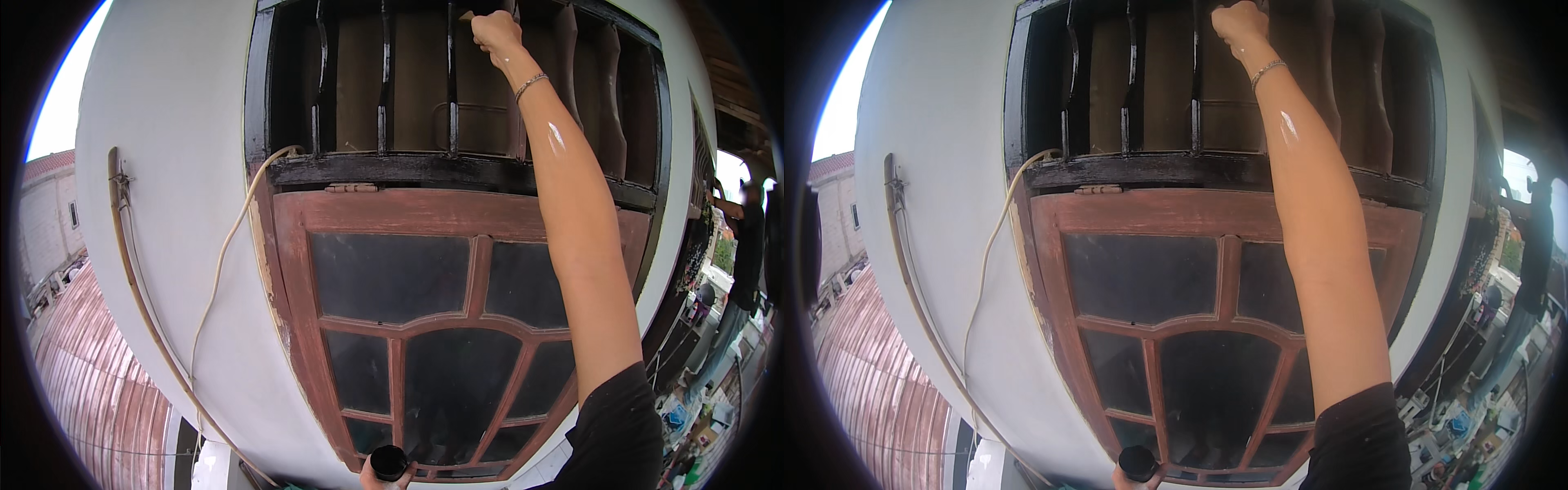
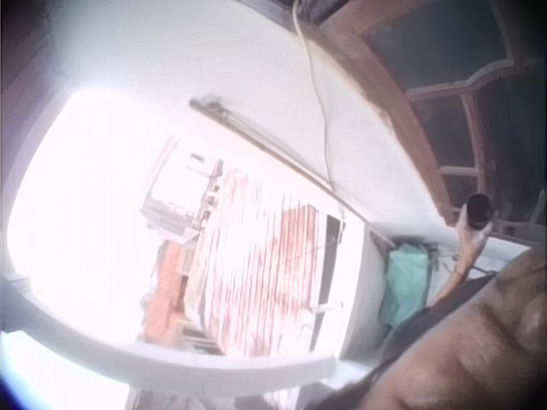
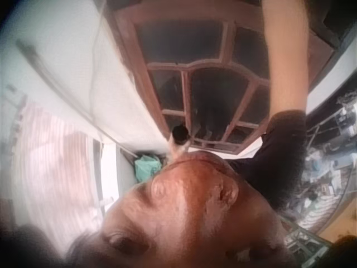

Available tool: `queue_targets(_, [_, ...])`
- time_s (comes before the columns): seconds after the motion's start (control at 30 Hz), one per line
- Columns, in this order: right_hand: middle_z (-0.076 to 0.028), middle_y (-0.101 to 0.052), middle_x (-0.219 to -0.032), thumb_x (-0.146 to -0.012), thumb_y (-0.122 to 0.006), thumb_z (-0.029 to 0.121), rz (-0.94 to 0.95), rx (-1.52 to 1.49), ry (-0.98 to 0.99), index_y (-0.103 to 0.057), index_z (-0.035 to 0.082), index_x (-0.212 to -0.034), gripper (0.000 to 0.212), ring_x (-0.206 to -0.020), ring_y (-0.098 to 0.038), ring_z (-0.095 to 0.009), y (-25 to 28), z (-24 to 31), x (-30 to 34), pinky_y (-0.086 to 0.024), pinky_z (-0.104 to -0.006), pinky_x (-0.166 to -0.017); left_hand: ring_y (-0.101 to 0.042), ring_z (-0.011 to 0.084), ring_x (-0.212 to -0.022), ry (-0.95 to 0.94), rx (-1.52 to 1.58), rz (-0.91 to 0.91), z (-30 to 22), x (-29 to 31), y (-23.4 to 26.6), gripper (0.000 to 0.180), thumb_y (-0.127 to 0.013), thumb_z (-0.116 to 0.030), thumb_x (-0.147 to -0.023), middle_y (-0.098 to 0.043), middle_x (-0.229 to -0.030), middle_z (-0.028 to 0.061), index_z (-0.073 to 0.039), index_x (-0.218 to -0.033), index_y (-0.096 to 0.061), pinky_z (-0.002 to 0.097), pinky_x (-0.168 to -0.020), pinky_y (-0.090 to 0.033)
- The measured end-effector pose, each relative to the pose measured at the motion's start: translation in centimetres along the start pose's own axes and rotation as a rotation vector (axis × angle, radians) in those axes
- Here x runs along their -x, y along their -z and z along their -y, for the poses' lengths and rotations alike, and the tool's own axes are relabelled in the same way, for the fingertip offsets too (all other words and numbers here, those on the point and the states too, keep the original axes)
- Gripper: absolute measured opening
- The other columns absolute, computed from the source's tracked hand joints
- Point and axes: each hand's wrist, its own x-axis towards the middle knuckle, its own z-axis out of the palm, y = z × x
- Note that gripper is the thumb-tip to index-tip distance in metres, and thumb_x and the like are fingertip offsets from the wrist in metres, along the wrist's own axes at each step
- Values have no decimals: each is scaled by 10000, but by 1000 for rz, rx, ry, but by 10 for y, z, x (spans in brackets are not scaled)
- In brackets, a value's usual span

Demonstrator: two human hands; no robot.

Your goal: The person paints the upper metal grille of a window frame black using a small brush and a paint can. They repeatedly dip the brush into the can and apply paint to the vertical and horizontal bars of the grille.

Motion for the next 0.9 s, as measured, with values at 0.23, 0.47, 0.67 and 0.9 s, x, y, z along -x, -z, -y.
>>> queue_targets(0.23, [-165,-667,-788,-833,-577,-18,-154,-267,-78,-636,-116,-779,127,-580,-601,-141,-7,0,6,-457,-300,-499,-670,195,-979,16,49,-15,-7,0,-2,618,-917,-149,-759,-700,-1116,74,-28,-1289,-623,352,-855,-553])
queue_targets(0.47, [-176,-646,-821,-870,-535,-51,-222,-639,-253,-634,-149,-952,162,-559,-574,-137,-9,17,34,-383,-264,-438,-664,185,-961,36,63,-31,-13,0,-2,590,-927,-164,-755,-701,-1094,65,-36,-1252,-636,351,-845,-553])
queue_targets(0.67, [-96,-532,-718,-877,-448,-61,-49,-730,-231,-570,-76,-845,126,-500,-472,-119,-24,6,11,-269,-250,-422,-671,192,-967,-6,-9,-13,-5,-2,4,616,-925,-154,-754,-701,-1103,70,-37,-1280,-625,350,-855,-558])
queue_targets(0.9, [-138,-598,-760,-883,-500,-53,-93,-741,-234,-588,-86,-832,107,-522,-528,-129,1,-18,-25,-322,-264,-417,-675,200,-988,14,-8,15,-10,-6,-1,614,-908,-121,-758,-703,-1113,74,-39,-1294,-620,353,-868,-561])
